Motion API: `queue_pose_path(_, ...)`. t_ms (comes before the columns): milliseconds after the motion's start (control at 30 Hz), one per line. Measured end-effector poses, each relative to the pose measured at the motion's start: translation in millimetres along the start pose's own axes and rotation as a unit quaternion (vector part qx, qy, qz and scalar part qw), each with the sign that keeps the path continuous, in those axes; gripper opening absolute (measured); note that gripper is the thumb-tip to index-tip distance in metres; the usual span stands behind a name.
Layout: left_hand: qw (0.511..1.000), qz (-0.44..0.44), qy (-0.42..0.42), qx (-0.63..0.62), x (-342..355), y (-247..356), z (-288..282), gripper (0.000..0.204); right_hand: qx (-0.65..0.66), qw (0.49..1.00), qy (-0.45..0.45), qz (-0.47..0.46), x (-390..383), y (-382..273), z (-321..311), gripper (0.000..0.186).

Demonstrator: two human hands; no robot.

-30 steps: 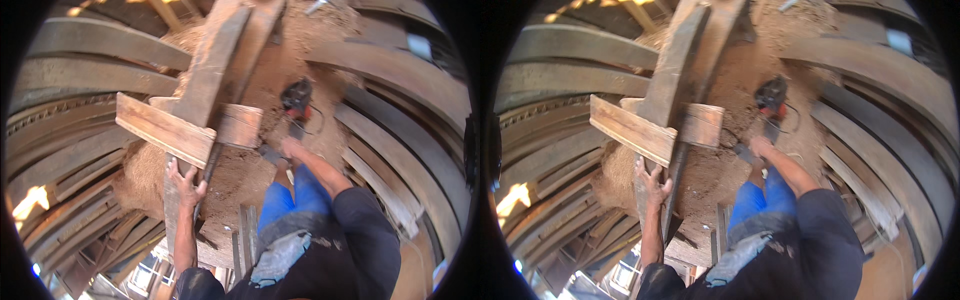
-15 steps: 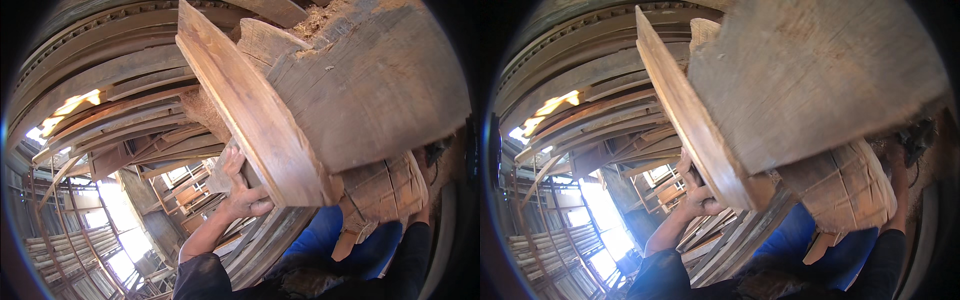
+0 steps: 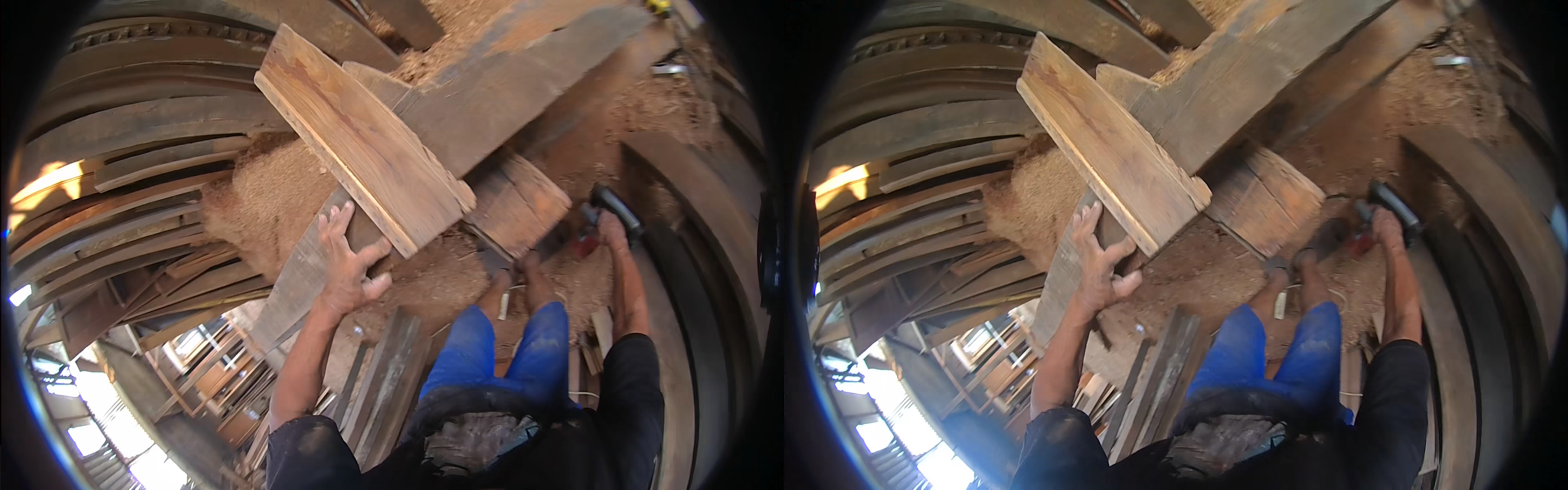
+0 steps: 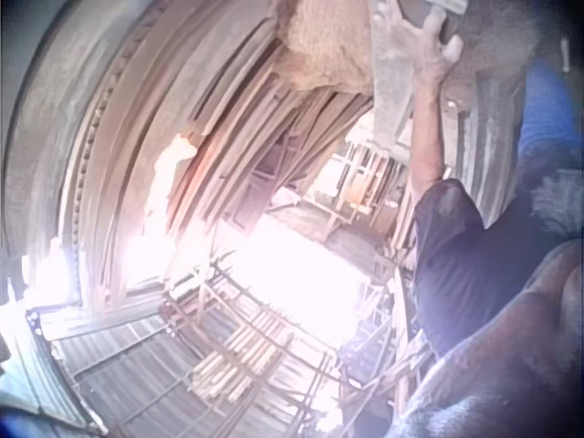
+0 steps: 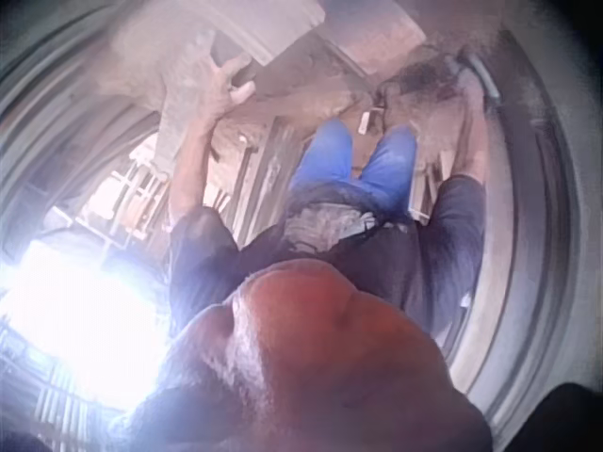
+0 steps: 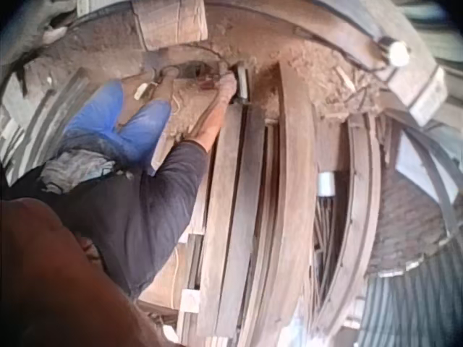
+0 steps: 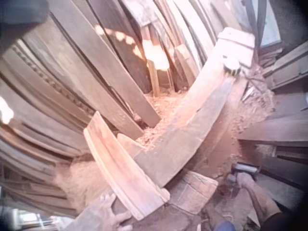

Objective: The person measures a wooden beam with a tape measure, marks it using a pencil, and cuts the end off using a circular saw.

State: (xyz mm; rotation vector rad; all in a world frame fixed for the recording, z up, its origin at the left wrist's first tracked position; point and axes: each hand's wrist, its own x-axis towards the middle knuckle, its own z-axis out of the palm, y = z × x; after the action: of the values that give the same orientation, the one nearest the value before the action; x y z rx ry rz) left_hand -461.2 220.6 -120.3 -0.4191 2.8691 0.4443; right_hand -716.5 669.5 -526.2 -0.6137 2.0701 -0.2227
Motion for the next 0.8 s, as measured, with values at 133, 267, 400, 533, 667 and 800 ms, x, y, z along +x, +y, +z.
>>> queue_pose_path(133, 0.999, 0.024, 0.021, -0.036, 6, -2, 5, 0.061, 0.145, 0.981, 0.003, 0.129, -126, -64, -76, 0.026)
queue_pose_path(267, 0.998, 0.033, 0.026, -0.047, 4, -1, 4, 0.067, 0.316, 0.937, 0.055, 0.137, -210, -64, -73, 0.016)
queue_pose_path(400, 0.998, 0.043, 0.029, -0.033, 9, -3, 11, 0.071, 0.464, 0.87, 0.094, 0.138, -284, -120, -106, 0.009)
queue_pose_path(533, 0.999, 0.031, 0.023, -0.026, 9, -3, 13, 0.072, 0.617, 0.763, 0.18, 0.067, -344, -168, -109, 0.007)
queue_pose_path(667, 0.999, 0.026, 0.014, -0.022, 9, -8, 13, 0.074, 0.598, 0.782, 0.176, -0.014, -372, -188, -125, 0.014)
queue_pose_path(800, 1.0, 0.02, 0.007, -0.001, 9, -6, 13, 0.076, 0.53, 0.778, 0.337, -0.008, -416, -250, -153, 0.019)
